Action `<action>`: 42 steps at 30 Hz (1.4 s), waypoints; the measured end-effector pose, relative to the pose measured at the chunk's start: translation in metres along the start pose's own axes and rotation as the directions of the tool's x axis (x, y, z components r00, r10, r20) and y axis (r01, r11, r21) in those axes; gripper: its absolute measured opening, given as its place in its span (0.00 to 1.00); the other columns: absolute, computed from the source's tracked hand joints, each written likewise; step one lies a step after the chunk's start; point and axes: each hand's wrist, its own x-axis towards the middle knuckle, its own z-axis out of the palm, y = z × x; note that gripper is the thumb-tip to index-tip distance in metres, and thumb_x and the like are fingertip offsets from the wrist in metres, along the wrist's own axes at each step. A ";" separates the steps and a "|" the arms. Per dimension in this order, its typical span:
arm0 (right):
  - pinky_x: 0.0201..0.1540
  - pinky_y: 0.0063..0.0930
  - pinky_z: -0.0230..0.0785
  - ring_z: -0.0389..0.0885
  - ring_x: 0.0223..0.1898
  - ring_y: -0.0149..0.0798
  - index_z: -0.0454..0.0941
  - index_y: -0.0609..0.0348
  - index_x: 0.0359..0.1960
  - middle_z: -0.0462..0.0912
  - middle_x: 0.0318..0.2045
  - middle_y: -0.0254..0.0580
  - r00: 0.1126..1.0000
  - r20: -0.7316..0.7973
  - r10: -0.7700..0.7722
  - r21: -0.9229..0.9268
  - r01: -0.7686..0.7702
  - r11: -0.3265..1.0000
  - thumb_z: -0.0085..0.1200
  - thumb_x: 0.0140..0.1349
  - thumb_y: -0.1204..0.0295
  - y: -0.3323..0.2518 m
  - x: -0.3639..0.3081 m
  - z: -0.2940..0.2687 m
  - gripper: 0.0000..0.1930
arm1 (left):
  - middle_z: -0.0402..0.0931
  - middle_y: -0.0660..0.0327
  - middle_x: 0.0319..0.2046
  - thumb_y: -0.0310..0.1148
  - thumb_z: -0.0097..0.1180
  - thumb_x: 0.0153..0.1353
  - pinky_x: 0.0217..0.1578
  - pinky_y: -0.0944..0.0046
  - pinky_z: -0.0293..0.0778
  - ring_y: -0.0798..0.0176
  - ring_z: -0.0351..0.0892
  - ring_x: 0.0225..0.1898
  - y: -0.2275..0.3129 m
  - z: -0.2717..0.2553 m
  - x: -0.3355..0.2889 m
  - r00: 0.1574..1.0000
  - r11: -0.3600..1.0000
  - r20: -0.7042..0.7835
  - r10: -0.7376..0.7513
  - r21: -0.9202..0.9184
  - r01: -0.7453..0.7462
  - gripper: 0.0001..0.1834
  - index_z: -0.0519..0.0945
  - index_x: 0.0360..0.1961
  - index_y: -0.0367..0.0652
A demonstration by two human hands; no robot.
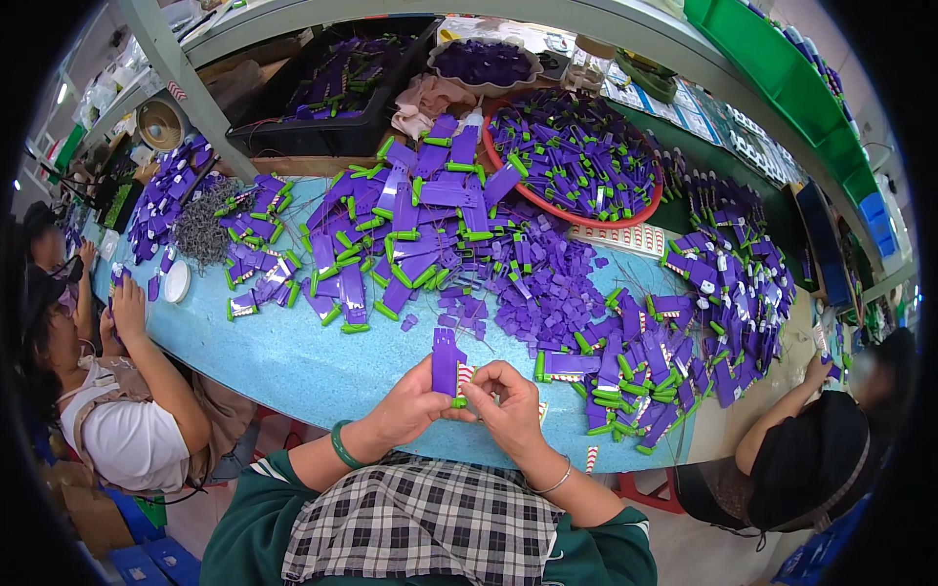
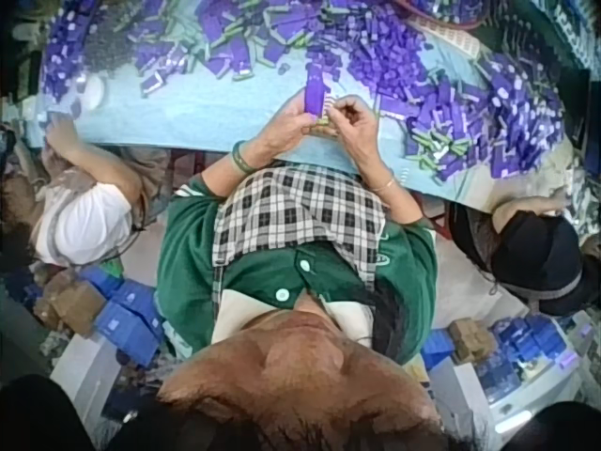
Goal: The person sits at a table in a factory setting and repeatedly assembles small purple and green plastic components. They pick up a purple rectangular piece and a green cylindrical piece, fit them together, and place the finished unit on the table. The process is repetitive and involves handling the parts by hand.
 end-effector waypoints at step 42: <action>0.51 0.26 0.67 0.75 0.46 0.31 0.75 0.64 0.46 0.79 0.43 0.39 0.963 0.209 0.168 0.379 -0.238 0.894 0.51 0.62 0.71 -0.034 0.015 -0.010 0.13 | 0.76 0.55 0.39 0.26 0.59 0.53 0.42 0.55 0.76 0.50 0.79 0.44 0.035 0.000 0.005 0.505 -0.147 0.571 0.647 0.744 -0.652 0.12 0.69 0.36 0.40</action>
